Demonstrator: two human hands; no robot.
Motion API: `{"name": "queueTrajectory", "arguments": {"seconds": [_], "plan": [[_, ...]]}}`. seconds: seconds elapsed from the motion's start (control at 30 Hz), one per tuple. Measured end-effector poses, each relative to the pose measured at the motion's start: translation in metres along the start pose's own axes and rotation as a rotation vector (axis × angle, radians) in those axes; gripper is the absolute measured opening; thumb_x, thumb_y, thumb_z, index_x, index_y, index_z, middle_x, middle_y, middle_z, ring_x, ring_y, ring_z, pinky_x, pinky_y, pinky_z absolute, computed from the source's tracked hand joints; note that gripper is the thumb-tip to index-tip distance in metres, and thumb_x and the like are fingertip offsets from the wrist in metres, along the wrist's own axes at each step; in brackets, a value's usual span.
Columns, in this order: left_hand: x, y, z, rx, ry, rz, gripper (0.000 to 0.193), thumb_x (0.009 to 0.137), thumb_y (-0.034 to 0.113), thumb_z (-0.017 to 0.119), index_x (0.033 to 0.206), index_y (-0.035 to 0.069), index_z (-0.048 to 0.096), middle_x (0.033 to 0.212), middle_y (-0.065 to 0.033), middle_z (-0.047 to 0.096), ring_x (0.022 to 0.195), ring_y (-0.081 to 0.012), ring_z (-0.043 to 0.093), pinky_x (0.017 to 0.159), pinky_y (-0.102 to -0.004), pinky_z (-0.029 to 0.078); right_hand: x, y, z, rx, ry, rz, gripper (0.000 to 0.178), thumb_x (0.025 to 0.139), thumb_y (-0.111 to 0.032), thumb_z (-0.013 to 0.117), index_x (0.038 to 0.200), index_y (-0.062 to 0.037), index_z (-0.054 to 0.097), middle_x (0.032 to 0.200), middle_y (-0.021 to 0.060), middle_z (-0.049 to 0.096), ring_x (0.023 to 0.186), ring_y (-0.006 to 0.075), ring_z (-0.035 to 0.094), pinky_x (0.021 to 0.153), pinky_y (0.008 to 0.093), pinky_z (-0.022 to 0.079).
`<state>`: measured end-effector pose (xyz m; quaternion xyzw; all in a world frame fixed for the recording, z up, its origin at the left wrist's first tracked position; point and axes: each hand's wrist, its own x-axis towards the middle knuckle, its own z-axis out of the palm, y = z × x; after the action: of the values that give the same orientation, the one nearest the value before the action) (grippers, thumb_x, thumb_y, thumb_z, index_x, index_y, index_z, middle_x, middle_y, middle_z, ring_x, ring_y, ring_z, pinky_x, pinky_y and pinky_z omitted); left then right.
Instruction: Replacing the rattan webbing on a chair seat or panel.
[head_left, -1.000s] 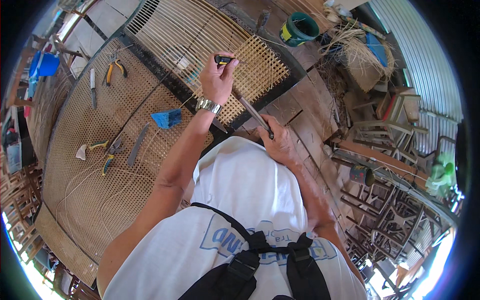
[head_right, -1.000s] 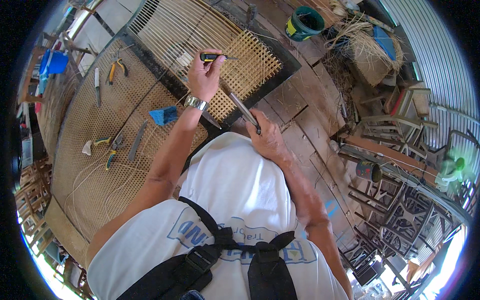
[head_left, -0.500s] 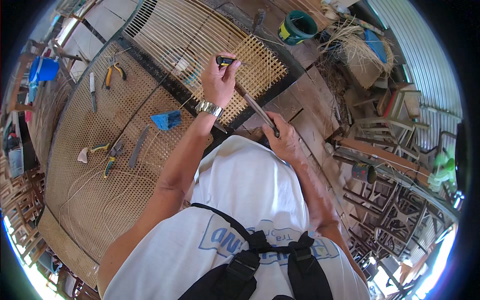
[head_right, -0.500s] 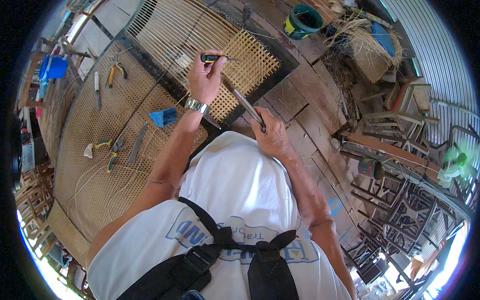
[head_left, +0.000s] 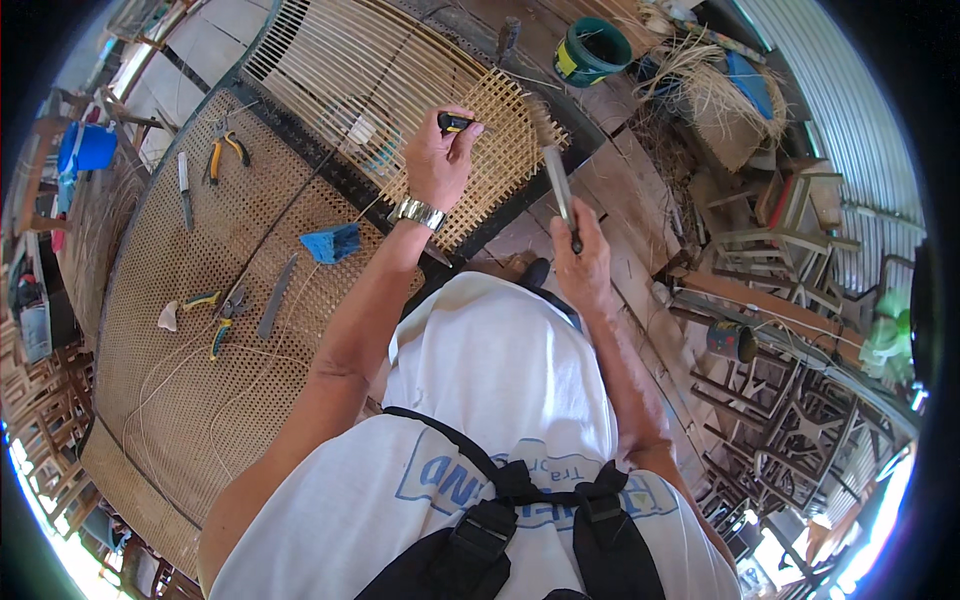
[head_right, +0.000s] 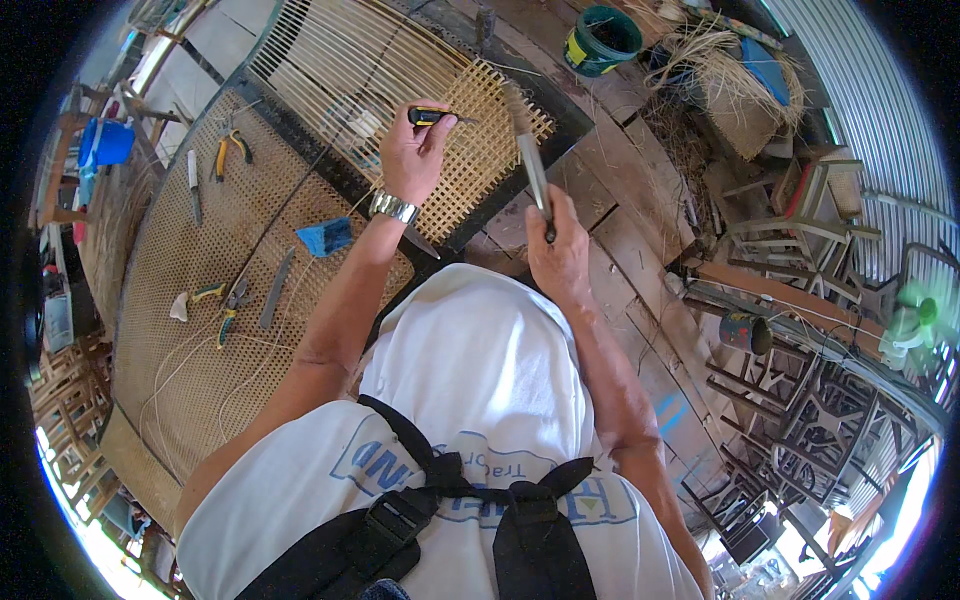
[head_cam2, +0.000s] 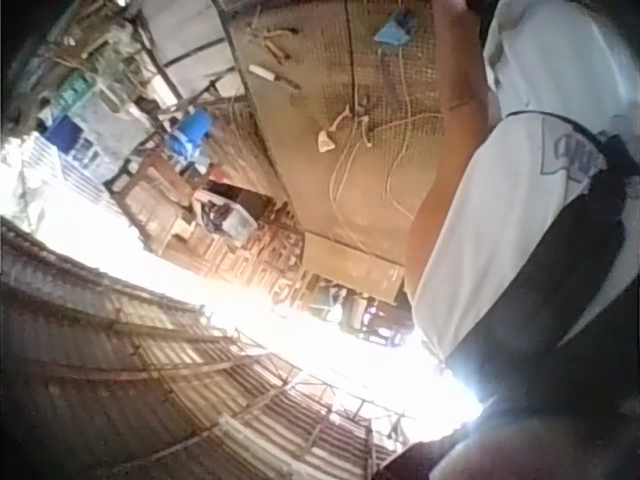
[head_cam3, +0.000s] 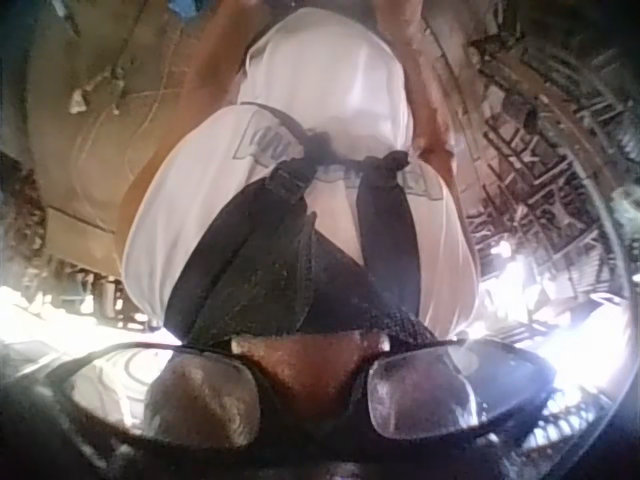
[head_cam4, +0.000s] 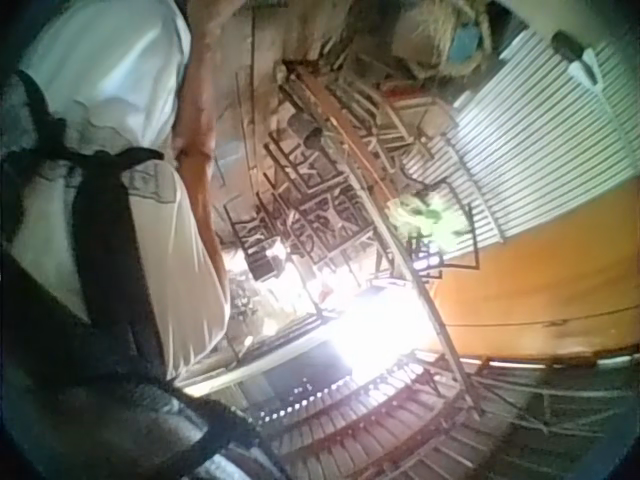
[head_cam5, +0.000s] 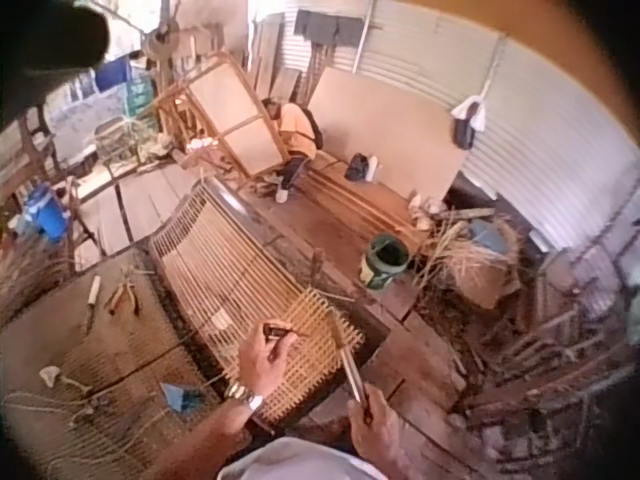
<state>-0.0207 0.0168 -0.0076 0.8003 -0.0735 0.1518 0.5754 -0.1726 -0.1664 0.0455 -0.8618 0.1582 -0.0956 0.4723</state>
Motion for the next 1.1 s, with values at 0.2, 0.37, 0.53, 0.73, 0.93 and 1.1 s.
{"name": "queueTrajectory", "arguments": {"seconds": [0.2,0.37,0.53,0.73,0.93,1.1], "plan": [[-0.002,-0.003,0.003,-0.139,0.06,-0.037,0.024,0.091,0.016,0.081,0.108,0.009,0.065,0.084,-0.0043,0.073,0.066,-0.0108,0.067,0.058,-0.0266,0.052,-0.02,0.006,-0.005,-0.081,-0.217,-0.099,0.031,0.099,-0.016,0.064,0.126,-0.0021,0.06,0.099,0.0234,0.069,0.083,0.0401,0.07,0.074,0.0455,0.054],[-0.004,0.003,0.007,-0.052,0.038,-0.057,0.024,0.091,0.015,0.081,0.108,0.008,0.066,0.086,-0.0047,0.073,0.067,-0.0106,0.067,0.059,-0.0267,0.053,-0.013,0.008,0.004,-0.12,-0.388,-0.149,0.032,0.098,-0.015,0.064,0.128,-0.0024,0.058,0.104,0.0239,0.07,0.093,0.0425,0.071,0.08,0.0463,0.055],[-0.002,0.004,-0.005,-0.113,0.094,-0.042,0.023,0.091,0.014,0.081,0.108,0.009,0.066,0.085,-0.0048,0.074,0.072,-0.0118,0.069,0.061,-0.0266,0.053,-0.012,0.0,0.006,-0.064,-0.277,-0.186,0.033,0.098,-0.014,0.064,0.128,-0.0029,0.059,0.106,0.0242,0.07,0.097,0.0432,0.07,0.084,0.0461,0.056],[0.001,0.003,-0.008,-0.107,0.132,-0.076,0.021,0.093,0.016,0.079,0.107,0.008,0.066,0.091,-0.0048,0.076,0.078,-0.012,0.073,0.064,-0.0263,0.056,-0.01,-0.003,0.003,-0.092,-0.42,-0.126,0.032,0.098,-0.014,0.063,0.127,-0.0026,0.059,0.105,0.0244,0.07,0.094,0.0437,0.07,0.082,0.0462,0.056],[0.015,0.0,-0.02,-0.237,0.187,-0.046,0.021,0.092,0.017,0.08,0.105,0.008,0.066,0.091,-0.0033,0.076,0.077,-0.0095,0.072,0.063,-0.0252,0.056,-0.004,0.008,0.0,-0.015,-0.428,-0.205,0.033,0.1,-0.017,0.066,0.129,-0.0014,0.062,0.095,0.0155,0.07,0.081,0.0232,0.068,0.074,0.0367,0.053],[0.016,0.001,-0.019,0.022,0.044,-0.101,0.022,0.091,0.016,0.081,0.105,0.01,0.066,0.083,-0.0006,0.074,0.065,-0.0081,0.066,0.055,-0.0249,0.051,0.006,0.003,-0.022,-0.002,-0.238,0.008,0.033,0.102,-0.02,0.065,0.129,-0.0009,0.061,0.09,0.0095,0.064,0.079,0.0166,0.06,0.073,0.0323,0.051]]}}
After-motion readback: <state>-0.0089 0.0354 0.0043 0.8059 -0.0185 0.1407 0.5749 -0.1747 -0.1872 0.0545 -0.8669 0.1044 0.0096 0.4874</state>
